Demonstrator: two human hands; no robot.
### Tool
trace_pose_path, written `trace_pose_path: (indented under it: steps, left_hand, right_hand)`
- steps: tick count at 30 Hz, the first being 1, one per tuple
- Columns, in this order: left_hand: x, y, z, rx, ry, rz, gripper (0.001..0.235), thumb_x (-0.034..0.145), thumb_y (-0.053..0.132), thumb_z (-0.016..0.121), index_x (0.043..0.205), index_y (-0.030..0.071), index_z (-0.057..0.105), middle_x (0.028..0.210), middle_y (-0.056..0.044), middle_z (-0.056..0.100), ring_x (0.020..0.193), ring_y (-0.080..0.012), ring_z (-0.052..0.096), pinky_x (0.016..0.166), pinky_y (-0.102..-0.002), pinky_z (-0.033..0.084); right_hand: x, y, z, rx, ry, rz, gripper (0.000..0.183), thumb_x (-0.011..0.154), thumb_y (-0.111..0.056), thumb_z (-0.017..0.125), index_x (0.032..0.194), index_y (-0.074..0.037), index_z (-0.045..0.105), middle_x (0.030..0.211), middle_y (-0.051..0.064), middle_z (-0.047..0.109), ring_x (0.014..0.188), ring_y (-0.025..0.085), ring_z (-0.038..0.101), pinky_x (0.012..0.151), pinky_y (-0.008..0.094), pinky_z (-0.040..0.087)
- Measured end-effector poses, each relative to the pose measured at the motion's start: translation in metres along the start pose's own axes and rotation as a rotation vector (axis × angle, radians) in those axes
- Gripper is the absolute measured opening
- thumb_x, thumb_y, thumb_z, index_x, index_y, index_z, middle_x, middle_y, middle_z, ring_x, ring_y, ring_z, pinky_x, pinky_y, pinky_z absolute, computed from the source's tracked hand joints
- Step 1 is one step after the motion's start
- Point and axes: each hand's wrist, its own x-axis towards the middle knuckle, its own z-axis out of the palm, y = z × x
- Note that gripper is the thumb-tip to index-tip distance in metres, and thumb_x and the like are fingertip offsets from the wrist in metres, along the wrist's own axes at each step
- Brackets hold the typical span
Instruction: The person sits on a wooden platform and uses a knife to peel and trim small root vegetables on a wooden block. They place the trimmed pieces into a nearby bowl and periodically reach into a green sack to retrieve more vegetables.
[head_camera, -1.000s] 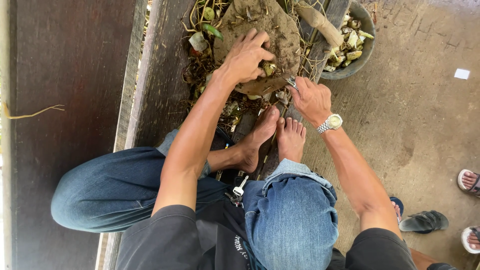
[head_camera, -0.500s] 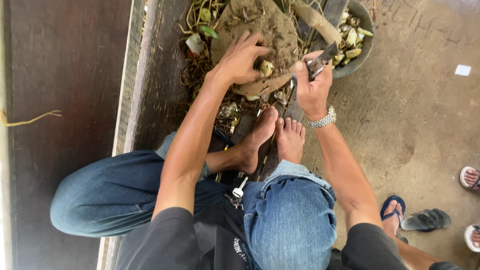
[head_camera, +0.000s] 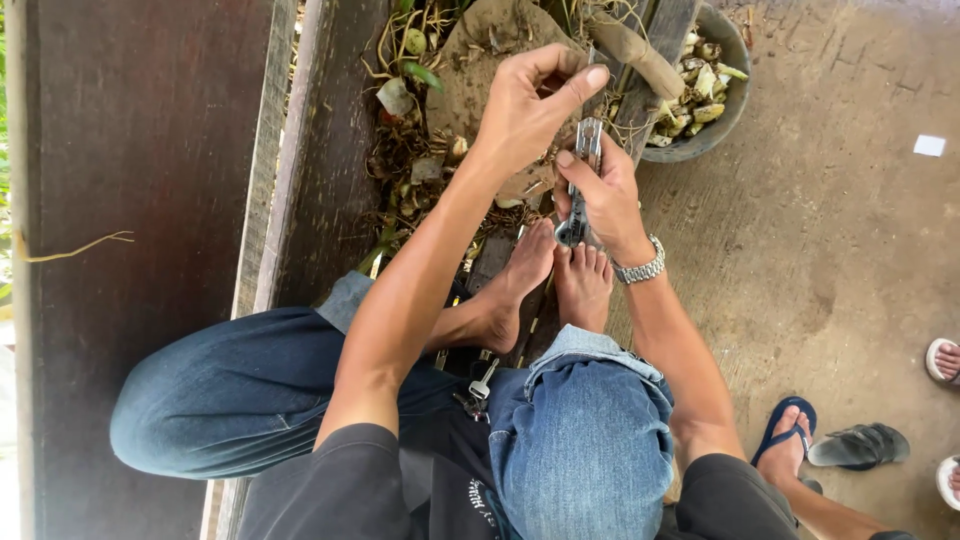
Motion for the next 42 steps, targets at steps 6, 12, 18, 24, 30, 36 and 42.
trace_pose_path:
  steps: [6,12,18,24,30,36,42]
  left_hand:
    - [-0.008,-0.008,0.005,0.003,0.05,-0.074,0.022,0.094,0.029,0.07,0.082,0.013,0.063,0.073,0.005,0.056,0.068,-0.0072,0.051,0.06,-0.024,0.045]
    - [-0.013,-0.007,0.005,-0.038,0.006,-0.132,0.021,0.092,0.027,0.073,0.081,0.011,0.066,0.073,0.002,0.061,0.066,-0.0075,0.054,0.059,-0.024,0.048]
    - [-0.011,-0.065,-0.033,0.695,-0.202,0.089,0.026,0.096,0.019,0.071,0.118,0.007,0.066,0.126,-0.015,0.07,0.119,-0.0288,0.067,0.118,-0.066,0.028]
    - [-0.028,-0.107,-0.055,1.088,-0.412,0.164,0.043,0.072,0.01,0.081,0.114,0.007,0.073,0.14,-0.015,0.049,0.13,-0.0381,0.04,0.105,-0.063,0.037]
    - [-0.017,-0.115,-0.055,1.06,-0.464,0.105,0.035,0.077,0.017,0.088,0.11,0.017,0.078,0.156,-0.023,0.039,0.147,-0.0505,0.025,0.123,-0.066,0.011]
    - [-0.015,-0.111,-0.056,1.031,-0.502,0.059,0.042,0.076,0.017,0.089,0.117,0.017,0.078,0.159,-0.021,0.032,0.15,-0.0497,0.02,0.125,-0.061,0.004]
    - [-0.016,-0.109,-0.056,1.032,-0.494,0.054,0.041,0.076,0.017,0.088,0.116,0.018,0.078,0.16,-0.021,0.032,0.15,-0.0485,0.021,0.125,-0.061,0.005]
  right_hand:
    - [-0.002,0.0,0.006,0.037,0.018,0.034,0.022,0.104,-0.025,0.062,0.101,-0.01,0.047,0.079,0.004,0.054,0.047,0.012,0.052,0.041,0.026,0.045]
    - [-0.001,0.002,0.004,0.088,0.028,0.039,0.019,0.106,-0.022,0.061,0.103,-0.01,0.046,0.074,0.004,0.052,0.047,0.013,0.051,0.041,0.027,0.047]
    - [0.003,0.007,-0.028,-0.468,0.057,0.076,0.017,0.113,-0.023,0.045,0.104,-0.009,0.046,0.073,0.003,0.057,0.05,0.012,0.061,0.044,0.021,0.056]
    - [-0.005,0.097,-0.072,-1.378,-0.011,-0.379,0.044,0.118,-0.04,0.03,0.103,-0.006,0.055,0.075,-0.001,0.051,0.048,0.008,0.033,0.037,0.022,0.026]
    - [-0.006,0.096,-0.07,-1.512,-0.055,-0.371,0.044,0.116,-0.038,0.034,0.115,-0.001,0.058,0.087,0.01,0.063,0.043,0.017,0.046,0.032,0.029,0.035]
    - [0.001,0.098,-0.075,-1.572,-0.07,-0.409,0.041,0.117,-0.039,0.035,0.108,-0.005,0.056,0.084,0.007,0.059,0.045,0.019,0.048,0.032,0.03,0.037]
    - [0.003,0.102,-0.073,-1.556,-0.063,-0.418,0.041,0.117,-0.039,0.035,0.107,-0.005,0.055,0.08,0.007,0.057,0.042,0.018,0.044,0.032,0.03,0.034]
